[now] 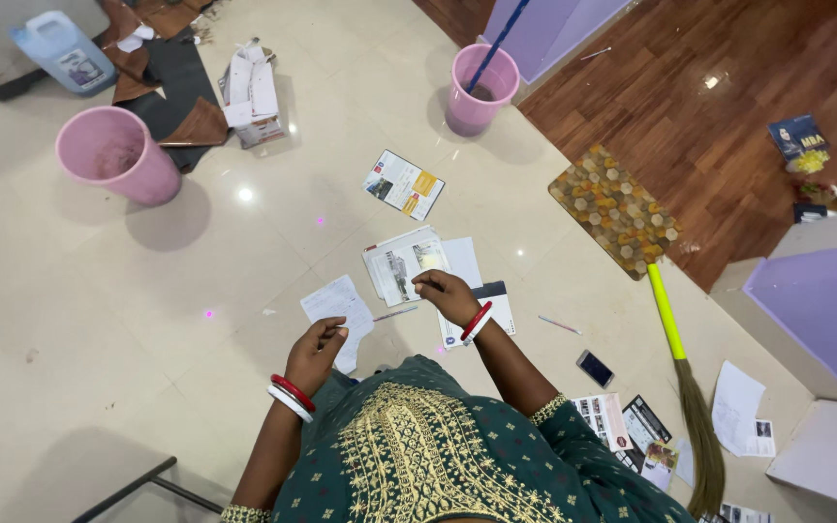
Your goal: The person picks up and gathers various papers and documents scattered on the floor, stacks them by hand, and places the stacked papers on a shelf.
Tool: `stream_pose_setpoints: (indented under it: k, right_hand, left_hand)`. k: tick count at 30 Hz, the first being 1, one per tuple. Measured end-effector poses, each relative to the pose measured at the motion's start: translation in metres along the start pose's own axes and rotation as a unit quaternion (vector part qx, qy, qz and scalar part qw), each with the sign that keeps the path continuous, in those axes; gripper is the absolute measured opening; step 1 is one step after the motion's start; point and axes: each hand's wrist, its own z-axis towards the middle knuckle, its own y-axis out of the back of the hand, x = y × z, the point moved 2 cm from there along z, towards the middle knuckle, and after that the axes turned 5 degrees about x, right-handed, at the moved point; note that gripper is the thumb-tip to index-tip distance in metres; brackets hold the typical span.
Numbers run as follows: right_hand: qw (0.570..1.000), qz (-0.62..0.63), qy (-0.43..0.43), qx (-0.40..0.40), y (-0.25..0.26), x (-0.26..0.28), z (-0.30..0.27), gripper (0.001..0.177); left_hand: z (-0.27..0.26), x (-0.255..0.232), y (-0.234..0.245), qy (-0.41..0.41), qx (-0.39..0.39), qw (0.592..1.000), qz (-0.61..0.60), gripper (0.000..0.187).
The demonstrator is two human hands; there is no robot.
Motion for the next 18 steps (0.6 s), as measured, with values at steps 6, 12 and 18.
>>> stream_pose_setpoints:
  k: [6, 12, 18]
  right_hand:
    - [0.992, 0.109, -0.061, -0.002, -0.029, -0.049, 0.033, 0.026]
    - [0.970, 0.194, -0.092, -0.114, -0.037, -0.086, 0.080, 0.026]
    - [0.927, 0.229, -0.132, -0.267, -0.060, -0.025, 0.141, 0.028]
  left_hand:
    - [0.066, 0.023, 0.026, 0.033, 0.084, 0.996, -0.013, 0.036]
    - [0.175, 0.026, 0.084, 0.035, 0.196, 0.980, 0.014, 0.036]
    - [0.301, -0.035, 0.164, 0.005, 0.304, 0.948, 0.090, 0.035]
